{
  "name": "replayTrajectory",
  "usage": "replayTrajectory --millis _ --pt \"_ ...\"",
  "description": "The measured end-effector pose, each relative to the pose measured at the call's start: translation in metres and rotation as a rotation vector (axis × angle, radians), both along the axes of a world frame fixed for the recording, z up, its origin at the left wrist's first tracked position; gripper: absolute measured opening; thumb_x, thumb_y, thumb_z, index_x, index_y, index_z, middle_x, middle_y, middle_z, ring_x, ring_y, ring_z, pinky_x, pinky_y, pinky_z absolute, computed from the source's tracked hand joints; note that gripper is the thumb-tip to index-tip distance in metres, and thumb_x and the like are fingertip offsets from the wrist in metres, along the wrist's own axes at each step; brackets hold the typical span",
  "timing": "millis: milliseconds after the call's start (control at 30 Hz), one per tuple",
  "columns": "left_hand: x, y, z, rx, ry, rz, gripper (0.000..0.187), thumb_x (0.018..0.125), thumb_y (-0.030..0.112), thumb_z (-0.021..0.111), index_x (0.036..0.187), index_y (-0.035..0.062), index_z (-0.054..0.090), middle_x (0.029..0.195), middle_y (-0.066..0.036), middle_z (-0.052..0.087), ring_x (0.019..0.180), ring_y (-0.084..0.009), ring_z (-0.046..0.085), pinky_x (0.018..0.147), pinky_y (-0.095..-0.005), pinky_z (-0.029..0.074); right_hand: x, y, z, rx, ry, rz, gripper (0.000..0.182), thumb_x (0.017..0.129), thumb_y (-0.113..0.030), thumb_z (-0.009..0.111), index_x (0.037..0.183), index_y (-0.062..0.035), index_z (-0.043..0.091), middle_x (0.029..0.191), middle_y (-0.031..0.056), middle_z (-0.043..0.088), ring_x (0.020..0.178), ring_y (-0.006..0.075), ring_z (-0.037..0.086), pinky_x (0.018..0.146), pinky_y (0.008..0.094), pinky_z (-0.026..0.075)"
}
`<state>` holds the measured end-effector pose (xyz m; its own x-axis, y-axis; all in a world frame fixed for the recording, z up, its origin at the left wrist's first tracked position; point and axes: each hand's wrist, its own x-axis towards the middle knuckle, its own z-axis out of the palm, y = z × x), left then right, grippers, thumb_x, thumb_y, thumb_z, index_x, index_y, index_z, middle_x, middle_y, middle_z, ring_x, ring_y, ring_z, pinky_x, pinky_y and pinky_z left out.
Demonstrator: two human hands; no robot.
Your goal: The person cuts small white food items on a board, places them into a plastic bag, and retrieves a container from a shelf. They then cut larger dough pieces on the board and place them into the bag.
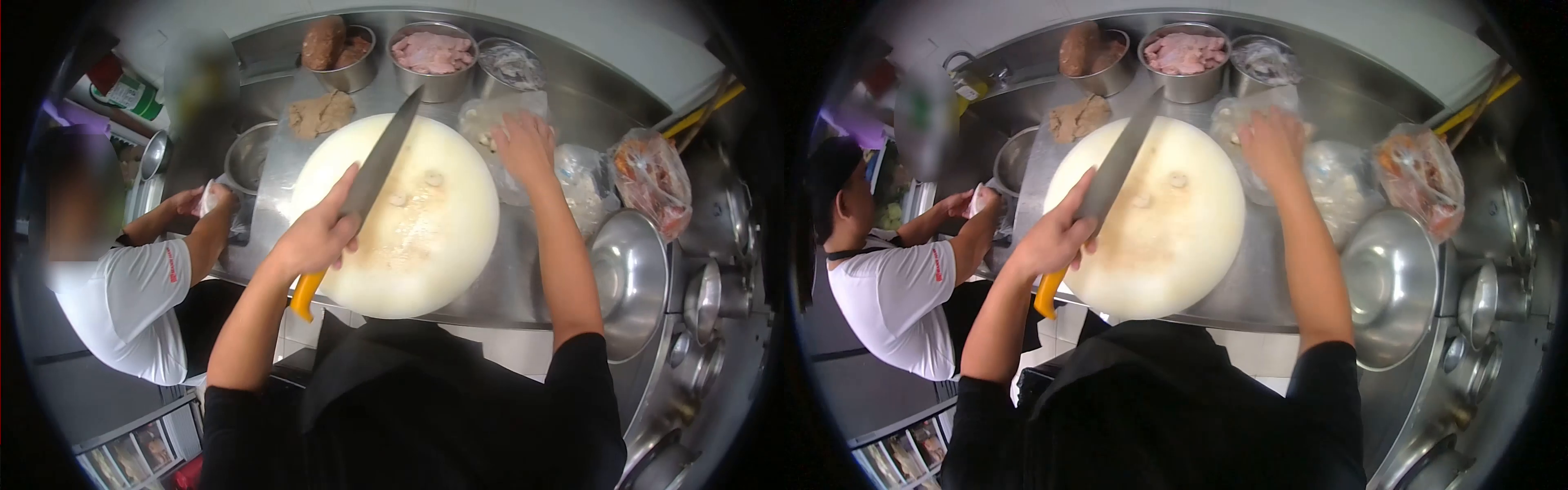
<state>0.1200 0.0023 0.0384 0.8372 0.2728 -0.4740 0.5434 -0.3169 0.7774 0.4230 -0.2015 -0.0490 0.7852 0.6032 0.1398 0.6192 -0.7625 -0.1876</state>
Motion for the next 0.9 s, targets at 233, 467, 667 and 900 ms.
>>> replayTrajectory --millis 233,467,667,900 --pt "-0.152 0.029 -0.021 -0.169 0.132 0.276 0.078 0.1 0.007 0.047 0.169 0.021 0.014 0.074 -0.004 0.062 0.053 -0.0102 0.053 0.052 -0.0259 0.049 -0.141 0.031 -0.039 0.205 0.086 0.453 0.096 0.087 -0.054 0.074 0.155 0.003 0.038 0.16 0.0296 0.034 0.148 0.0476 0.032 0.122 0.0566 0.027" --pt "-0.194 0.043 -0.059 -0.413 0.142 0.229 0.08 0.102 0.015 0.049 0.169 0.0272 0.007 0.081 -0.008 0.064 0.057 -0.0129 0.057 0.059 -0.0272 0.052 -0.224 0.13 -0.064 0.397 0.118 0.625 0.051 0.088 -0.03 0.078 0.129 -0.0032 0.064 0.137 0.0209 0.052 0.128 0.0419 0.047 0.11 0.0545 0.038" --pt "-0.203 0.054 -0.049 -0.298 0.1 0.184 0.082 0.101 0.02 0.053 0.169 0.0283 0.007 0.08 -0.009 0.064 0.06 -0.0203 0.06 0.068 -0.0335 0.055 -0.206 0.147 -0.069 0.522 -0.141 0.7 0.015 0.082 -0.014 0.079 0.09 -0.0098 0.066 0.089 0.0079 0.059 0.082 0.0292 0.063 0.071 0.0402 0.054" --pt "-0.189 0.045 -0.054 0.322 0.018 -0.027 0.083 0.092 0.014 0.062 0.165 0.0309 0.026 0.112 -0.025 0.061 0.104 -0.0427 0.065 0.091 -0.0478 0.054 -0.175 0.126 -0.049 0.726 0.223 0.264 0.013 0.085 -0.015 0.079 0.088 -0.0029 0.074 0.09 0.0141 0.071 0.081 0.0308 0.068 0.078 0.038 0.055"
